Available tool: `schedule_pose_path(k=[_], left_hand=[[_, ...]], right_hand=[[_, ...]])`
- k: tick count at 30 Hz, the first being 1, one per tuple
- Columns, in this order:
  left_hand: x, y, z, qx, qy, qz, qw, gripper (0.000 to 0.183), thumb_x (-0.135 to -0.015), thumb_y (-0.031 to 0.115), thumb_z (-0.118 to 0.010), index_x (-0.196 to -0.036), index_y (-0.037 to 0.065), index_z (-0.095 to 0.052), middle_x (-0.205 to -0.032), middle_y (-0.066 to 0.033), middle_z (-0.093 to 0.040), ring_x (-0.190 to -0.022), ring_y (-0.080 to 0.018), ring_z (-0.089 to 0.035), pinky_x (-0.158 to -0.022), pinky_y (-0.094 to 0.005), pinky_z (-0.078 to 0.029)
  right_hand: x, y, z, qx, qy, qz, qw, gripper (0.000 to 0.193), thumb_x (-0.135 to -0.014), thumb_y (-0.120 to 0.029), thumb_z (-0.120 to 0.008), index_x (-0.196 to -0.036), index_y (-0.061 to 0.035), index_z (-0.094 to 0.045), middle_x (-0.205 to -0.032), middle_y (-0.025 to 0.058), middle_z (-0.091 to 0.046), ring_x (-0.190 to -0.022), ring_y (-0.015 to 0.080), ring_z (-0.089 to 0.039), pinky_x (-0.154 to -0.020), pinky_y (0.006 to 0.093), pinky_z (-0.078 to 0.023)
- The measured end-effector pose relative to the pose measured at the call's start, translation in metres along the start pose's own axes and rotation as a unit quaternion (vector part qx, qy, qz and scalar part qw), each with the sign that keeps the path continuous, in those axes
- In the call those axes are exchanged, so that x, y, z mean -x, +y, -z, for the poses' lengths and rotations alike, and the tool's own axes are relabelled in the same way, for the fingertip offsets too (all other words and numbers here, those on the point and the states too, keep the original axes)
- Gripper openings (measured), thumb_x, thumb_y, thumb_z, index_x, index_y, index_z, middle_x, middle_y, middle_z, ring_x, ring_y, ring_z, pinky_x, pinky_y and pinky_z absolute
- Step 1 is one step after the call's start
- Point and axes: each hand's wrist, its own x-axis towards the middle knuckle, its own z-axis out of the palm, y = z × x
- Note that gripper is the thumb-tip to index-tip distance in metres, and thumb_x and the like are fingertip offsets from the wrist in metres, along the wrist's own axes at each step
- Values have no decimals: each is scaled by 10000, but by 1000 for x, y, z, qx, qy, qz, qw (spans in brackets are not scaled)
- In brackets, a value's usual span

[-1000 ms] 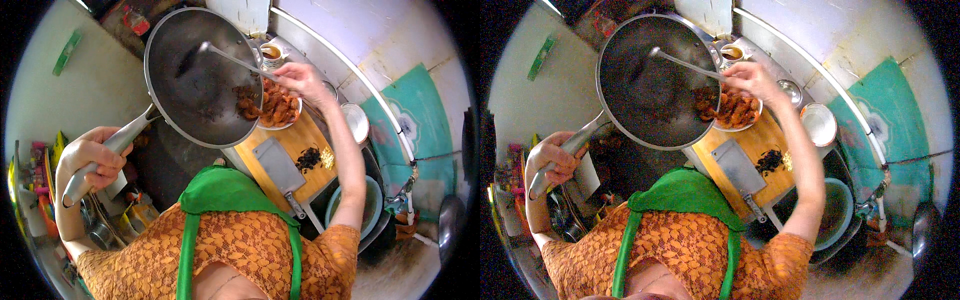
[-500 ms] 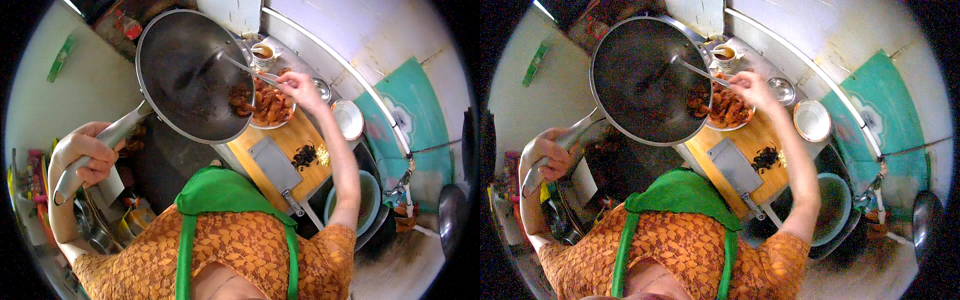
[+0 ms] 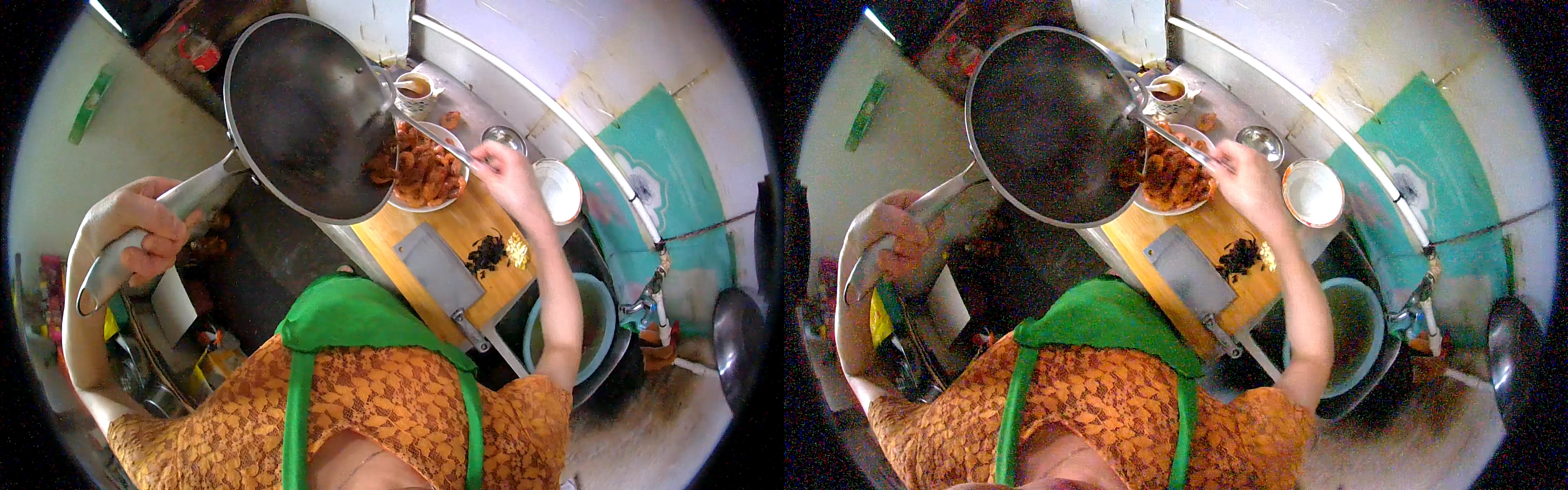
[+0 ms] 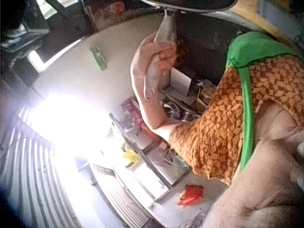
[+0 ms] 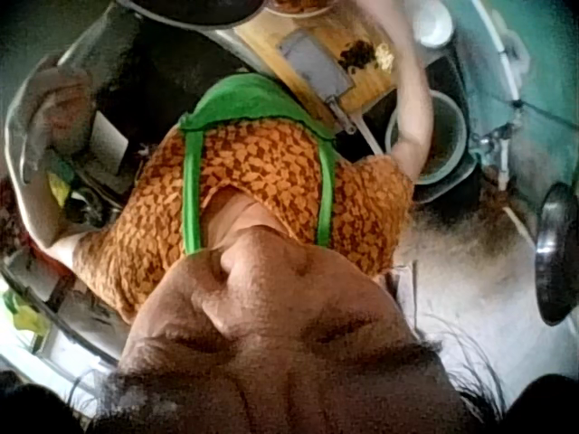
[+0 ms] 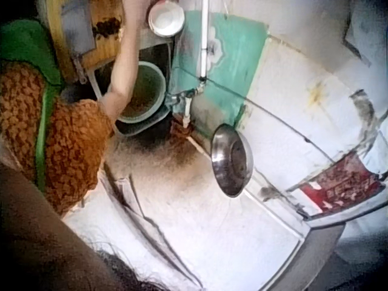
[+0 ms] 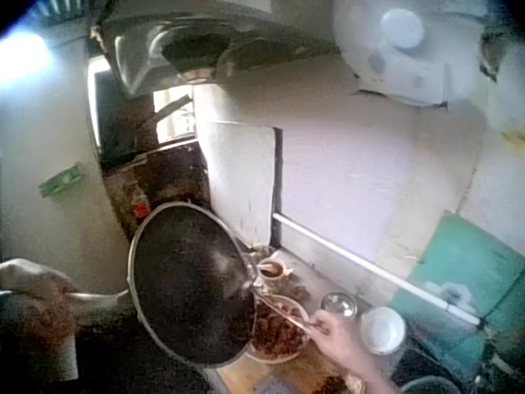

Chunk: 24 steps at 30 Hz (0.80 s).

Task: The person prepares ingredients on a cutting board, stirs cooked shrimp in a wok with a spatula, transfers the shrimp to a plate, and سپس washes the wok in a sink.

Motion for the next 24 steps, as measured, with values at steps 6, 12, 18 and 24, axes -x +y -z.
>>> schedule_pose_path(k=[6, 12, 18, 24], left_hand=[[1, 13, -3, -14, -26, 10, 1000, 95, -691, -2, -503, -773, -7, -455, -489, -18, -390, -310, -51, -336, -256, -196, -231], [-6, 17, -7, 28, -16, 5, 999, 165, -685, -48, -463, -849, -71, -462, -543, -19, -392, -368, -34, -323, -257, -160, -256], [5, 4, 6, 32, -29, 2, 999, 168, -678, -41, -476, -844, -64, -460, -544, -21, -393, -378, -36, -329, -256, -162, -252], [-1, 11, -3, 11, -25, -18, 999, 96, -709, -29, -480, -802, -26, -458, -505, -17, -377, -332, -42, -309, -262, -178, -228]], right_hand=[[-12, 17, -48, 29, -2, 29, 999, 137, -783, -102, -590, -888, -14, -586, -732, 138, -608, -629, 202, -580, -585, 310, -446], [24, 24, 2, 82, -29, -31, 996, 114, -775, -99, -593, -864, -28, -584, -681, 90, -602, -622, 137, -591, -562, 274, -437], [22, 13, 28, 71, -19, 25, 997, 100, -782, -77, -586, -853, -6, -582, -634, 58, -586, -535, 75, -511, -508, 235, -402], [-34, 10, -1, -180, -201, -60, 961, 138, -802, -128, -597, -902, -34, -595, -576, -10, -530, -434, 17, -412, -371, 171, -273]])
